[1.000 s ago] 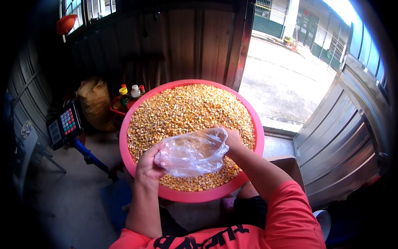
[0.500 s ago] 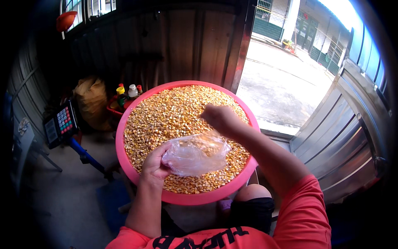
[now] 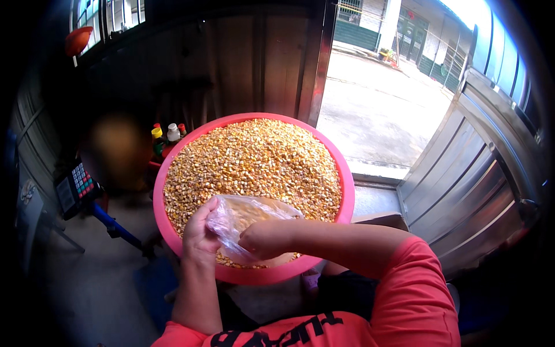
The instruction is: The person scoops corn kernels from a large red tray into small plastic bags by hand. They then place the filled bags into a cardboard box or onto a digital scale.
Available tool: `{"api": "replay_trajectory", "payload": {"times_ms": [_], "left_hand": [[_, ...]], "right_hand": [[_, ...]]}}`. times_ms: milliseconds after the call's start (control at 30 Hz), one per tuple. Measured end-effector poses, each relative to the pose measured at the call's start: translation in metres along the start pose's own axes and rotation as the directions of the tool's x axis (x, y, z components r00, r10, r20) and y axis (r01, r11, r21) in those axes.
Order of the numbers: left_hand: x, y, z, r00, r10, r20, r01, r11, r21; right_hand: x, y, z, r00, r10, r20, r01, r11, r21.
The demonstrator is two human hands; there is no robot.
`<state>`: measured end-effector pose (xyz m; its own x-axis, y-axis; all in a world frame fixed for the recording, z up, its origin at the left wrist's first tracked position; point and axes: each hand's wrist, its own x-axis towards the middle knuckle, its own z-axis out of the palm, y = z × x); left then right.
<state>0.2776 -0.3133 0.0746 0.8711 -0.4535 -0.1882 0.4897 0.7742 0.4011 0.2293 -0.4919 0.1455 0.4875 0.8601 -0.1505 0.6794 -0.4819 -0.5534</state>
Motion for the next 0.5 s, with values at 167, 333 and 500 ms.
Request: {"api": "replay_trajectory", "payload": {"times_ms": [167,333,500], "left_hand": [[-0.022,0.007,0.037,0.993,0.042,-0.112,-0.04,0.999,0.015],[-0.022,0.012,0.027,0.992,0.046,-0.115,-0.045,0.999,0.014],[-0.017,0.018,0.013,0.995,0.059,-0.076,-0.057,0.998,0.027]], "right_hand": [[-0.015,0.001,-0.018,0.978,0.028,-0.207,-0.005,0.993,0.114],[-0.048,0.007,-0.064,0.548,0.205,-0.811,-0.015,0.972,0.235],[-0.095,0.05,-0.029,0.465,0.648,-0.603,-0.757,0.644,0.109]]}}
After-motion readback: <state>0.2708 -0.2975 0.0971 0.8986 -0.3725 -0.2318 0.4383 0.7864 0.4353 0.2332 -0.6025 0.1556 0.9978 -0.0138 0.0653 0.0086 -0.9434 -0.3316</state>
